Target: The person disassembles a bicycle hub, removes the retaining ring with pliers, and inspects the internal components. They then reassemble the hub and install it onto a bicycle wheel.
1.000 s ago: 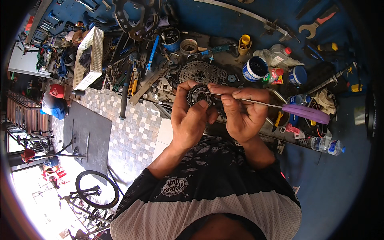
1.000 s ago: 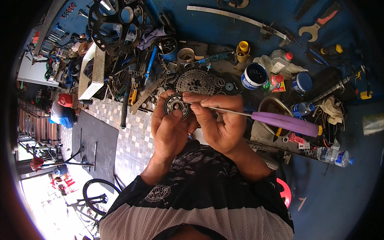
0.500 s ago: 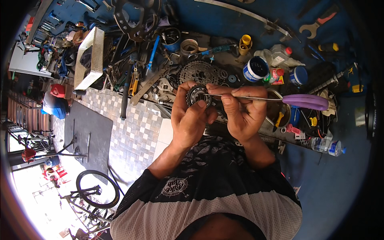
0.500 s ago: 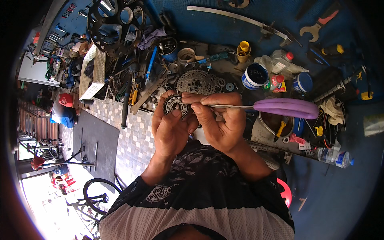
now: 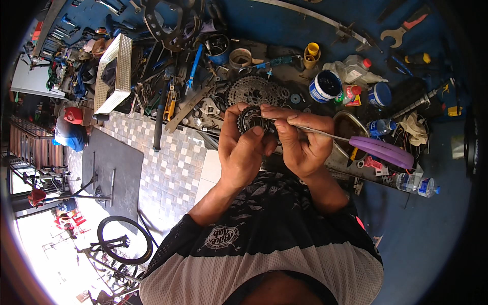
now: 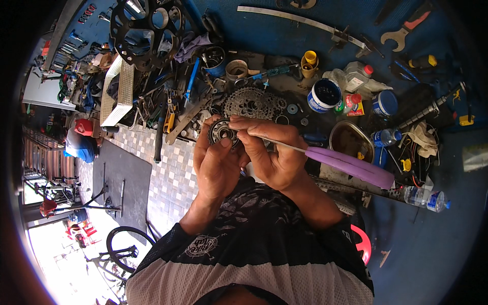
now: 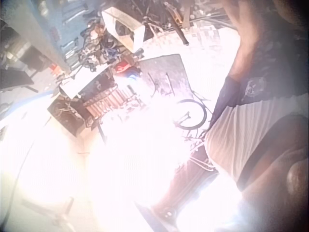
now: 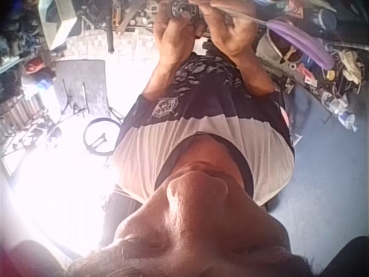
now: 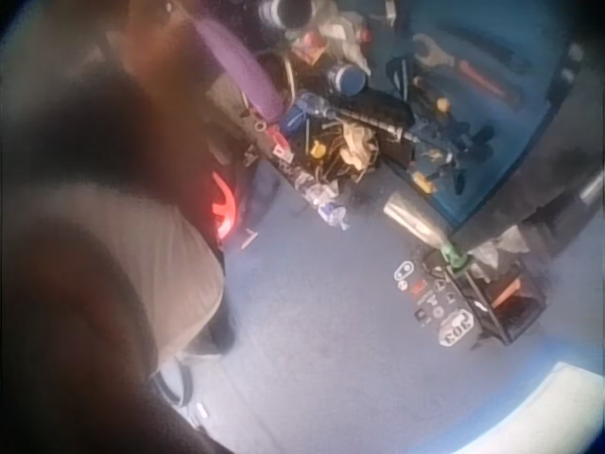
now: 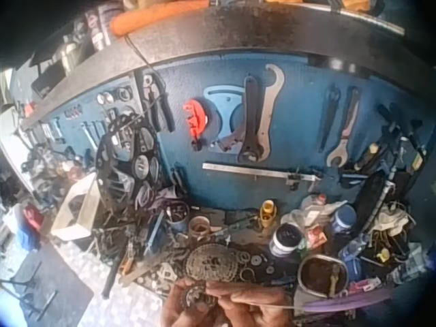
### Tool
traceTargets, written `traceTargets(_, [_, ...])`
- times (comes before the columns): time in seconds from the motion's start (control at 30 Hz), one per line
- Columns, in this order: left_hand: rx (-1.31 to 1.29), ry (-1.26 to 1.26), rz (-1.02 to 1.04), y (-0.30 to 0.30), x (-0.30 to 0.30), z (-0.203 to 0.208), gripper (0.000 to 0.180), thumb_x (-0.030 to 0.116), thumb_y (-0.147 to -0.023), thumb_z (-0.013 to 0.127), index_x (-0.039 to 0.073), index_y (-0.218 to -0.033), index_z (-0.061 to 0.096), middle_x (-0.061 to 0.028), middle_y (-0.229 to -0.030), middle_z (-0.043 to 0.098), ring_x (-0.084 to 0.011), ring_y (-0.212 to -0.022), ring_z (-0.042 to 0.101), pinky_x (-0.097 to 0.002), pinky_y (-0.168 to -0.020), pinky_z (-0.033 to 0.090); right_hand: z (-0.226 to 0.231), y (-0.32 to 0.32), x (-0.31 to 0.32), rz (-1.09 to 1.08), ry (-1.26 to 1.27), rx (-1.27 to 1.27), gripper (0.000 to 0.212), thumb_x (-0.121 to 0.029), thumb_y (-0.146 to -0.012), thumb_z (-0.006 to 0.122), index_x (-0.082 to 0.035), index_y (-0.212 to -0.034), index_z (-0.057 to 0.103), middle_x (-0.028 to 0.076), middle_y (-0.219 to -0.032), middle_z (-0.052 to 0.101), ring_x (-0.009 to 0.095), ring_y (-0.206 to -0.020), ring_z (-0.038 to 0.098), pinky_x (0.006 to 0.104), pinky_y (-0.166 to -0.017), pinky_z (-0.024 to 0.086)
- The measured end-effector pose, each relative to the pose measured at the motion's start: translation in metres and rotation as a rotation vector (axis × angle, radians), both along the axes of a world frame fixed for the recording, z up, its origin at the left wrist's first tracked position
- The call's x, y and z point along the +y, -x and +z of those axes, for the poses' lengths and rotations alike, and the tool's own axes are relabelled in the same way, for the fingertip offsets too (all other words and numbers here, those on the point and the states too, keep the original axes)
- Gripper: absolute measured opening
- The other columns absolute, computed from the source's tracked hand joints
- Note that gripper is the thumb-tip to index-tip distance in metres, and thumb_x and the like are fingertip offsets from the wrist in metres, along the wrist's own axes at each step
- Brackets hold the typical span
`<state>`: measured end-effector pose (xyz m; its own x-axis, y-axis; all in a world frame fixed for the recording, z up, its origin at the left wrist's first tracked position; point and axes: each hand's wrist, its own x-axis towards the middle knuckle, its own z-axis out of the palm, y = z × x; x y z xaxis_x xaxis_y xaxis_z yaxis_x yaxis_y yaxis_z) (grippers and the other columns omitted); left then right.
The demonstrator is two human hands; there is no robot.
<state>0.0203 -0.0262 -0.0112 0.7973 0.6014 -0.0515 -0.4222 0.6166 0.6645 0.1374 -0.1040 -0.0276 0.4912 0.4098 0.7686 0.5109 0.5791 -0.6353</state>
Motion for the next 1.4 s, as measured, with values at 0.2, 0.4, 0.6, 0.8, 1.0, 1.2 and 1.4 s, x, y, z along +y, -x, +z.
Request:
traceTargets(0.2, [0.001,-0.008,-0.001,0.000,0.001,-0.003,0.039,0.005,-0.100,0.059,0.008,-0.135,0.042,-0.0064,-0.109,0.060,-0.0155,-0.084,0.058,-0.0330,-0.066,0.050,0.001,0.002,-0.001,0.033,0.030,0.072,0.020,0.009,-0.101,0.065,0.004,-0.116,0.053,0.028,-0.110,0.076,0.034,-0.105,0.078,0.0398,-0.090,0.066])
traceTargets(0.4, [-0.192,0.109,-0.102,0.003,0.011,-0.009,0.035,0.032,-0.108,0.055,0.009,-0.132,0.045,-0.0100,-0.120,0.063,-0.0192,-0.089,0.062,-0.0325,-0.064,0.050,0.024,0.002,-0.013,0.228,0.045,0.248,0.020,0.006,-0.103,0.062,0.005,-0.117,0.048,0.029,-0.107,0.075,0.032,-0.113,0.076,0.0392,-0.098,0.063])
traceTargets(0.6, [-0.227,0.128,-0.090,0.001,0.016,-0.018,0.049,0.058,-0.112,0.040,0.012,-0.125,0.049,-0.0104,-0.121,0.062,-0.0218,-0.097,0.066,-0.0321,-0.058,0.051,0.025,0.018,-0.015,0.181,0.118,0.169,0.027,0.006,-0.100,0.068,0.001,-0.120,0.050,0.025,-0.110,0.077,0.035,-0.123,0.072,0.0426,-0.102,0.061])
traceTargets(0.8, [-0.163,0.100,0.037,-0.002,0.007,-0.007,0.049,0.058,-0.114,0.036,0.012,-0.122,0.050,-0.0101,-0.117,0.059,-0.0207,-0.094,0.064,-0.0298,-0.056,0.050,0.026,0.024,-0.016,0.147,0.123,0.138,0.030,0.005,-0.098,0.072,-0.002,-0.119,0.052,0.024,-0.112,0.077,0.038,-0.124,0.071,0.0451,-0.103,0.061])
traceTargets(1.0, [-0.110,-0.013,0.098,-0.002,0.005,-0.004,0.046,0.055,-0.115,0.037,0.011,-0.121,0.050,-0.0107,-0.116,0.058,-0.0201,-0.091,0.062,-0.0292,-0.055,0.049,0.026,0.025,-0.015,0.113,0.108,0.070,0.028,0.004,-0.098,0.073,-0.002,-0.117,0.054,0.025,-0.112,0.077,0.039,-0.123,0.072,0.0450,-0.100,0.062])
traceTargets(1.2, [-0.093,-0.063,0.152,-0.002,0.005,-0.005,0.041,0.050,-0.115,0.040,0.011,-0.119,0.051,-0.0120,-0.116,0.059,-0.0197,-0.089,0.063,-0.0291,-0.054,0.049,0.024,0.027,-0.014,0.107,0.091,0.062,0.028,0.004,-0.097,0.074,-0.001,-0.115,0.054,0.027,-0.110,0.076,0.040,-0.122,0.072,0.0457,-0.099,0.063])
traceTargets(1.4, [-0.071,-0.079,0.231,-0.004,0.002,-0.004,0.038,0.049,-0.115,0.044,0.011,-0.115,0.051,-0.0133,-0.114,0.060,-0.0189,-0.084,0.063,-0.0276,-0.052,0.048,0.020,0.025,-0.015,0.110,0.088,-0.011,0.030,0.004,-0.095,0.076,-0.002,-0.115,0.054,0.028,-0.110,0.076,0.042,-0.124,0.071,0.0471,-0.099,0.062])
